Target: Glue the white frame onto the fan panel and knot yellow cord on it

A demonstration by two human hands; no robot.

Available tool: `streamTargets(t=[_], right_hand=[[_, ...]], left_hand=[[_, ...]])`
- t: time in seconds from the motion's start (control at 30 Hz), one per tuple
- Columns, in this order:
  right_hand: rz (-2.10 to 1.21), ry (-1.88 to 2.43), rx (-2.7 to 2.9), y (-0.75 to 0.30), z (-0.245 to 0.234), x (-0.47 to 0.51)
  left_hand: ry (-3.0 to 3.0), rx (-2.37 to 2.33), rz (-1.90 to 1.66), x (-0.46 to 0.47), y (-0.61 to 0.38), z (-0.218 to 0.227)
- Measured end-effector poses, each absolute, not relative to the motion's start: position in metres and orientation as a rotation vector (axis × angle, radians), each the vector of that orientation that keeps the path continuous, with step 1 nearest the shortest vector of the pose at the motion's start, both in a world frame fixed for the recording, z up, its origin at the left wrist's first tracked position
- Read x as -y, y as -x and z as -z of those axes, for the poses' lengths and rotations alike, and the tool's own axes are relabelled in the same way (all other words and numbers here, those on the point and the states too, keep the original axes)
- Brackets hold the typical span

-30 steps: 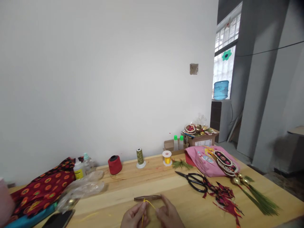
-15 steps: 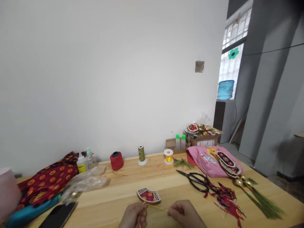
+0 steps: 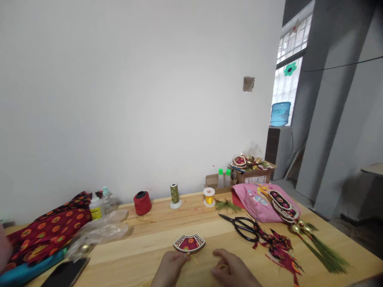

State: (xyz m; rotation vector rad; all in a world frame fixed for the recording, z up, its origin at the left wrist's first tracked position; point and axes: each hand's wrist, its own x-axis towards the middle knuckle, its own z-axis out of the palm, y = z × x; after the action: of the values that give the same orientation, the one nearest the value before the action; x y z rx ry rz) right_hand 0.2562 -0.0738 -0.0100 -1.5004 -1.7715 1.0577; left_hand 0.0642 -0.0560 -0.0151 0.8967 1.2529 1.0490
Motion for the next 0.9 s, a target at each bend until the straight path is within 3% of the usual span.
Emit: streamTargets(t=[0.3,0.57,0.7,0.9], right_hand=[[-0.919,1.553,1.814,-0.299,-0.015,0.065],[-0.645,1.559,1.892,-0.335,-0.024,0.053],[-0.347,1.496,1.833,-0.299,-0.017,0.051],[-0.168,1.271,1.877,-0.196,0.019,0.045]], left_hand=[[-0.837,-1.323,-1.035,0.055,-0.038,-0.019],[-0.785,-1.285,-1.152,0.05,-0.041,0.001],[-0.786,-1.231,-1.149,0.045,-0.039,0.013],[-0.79,-1.227,-1.138,0.047,-0.041,0.007]])
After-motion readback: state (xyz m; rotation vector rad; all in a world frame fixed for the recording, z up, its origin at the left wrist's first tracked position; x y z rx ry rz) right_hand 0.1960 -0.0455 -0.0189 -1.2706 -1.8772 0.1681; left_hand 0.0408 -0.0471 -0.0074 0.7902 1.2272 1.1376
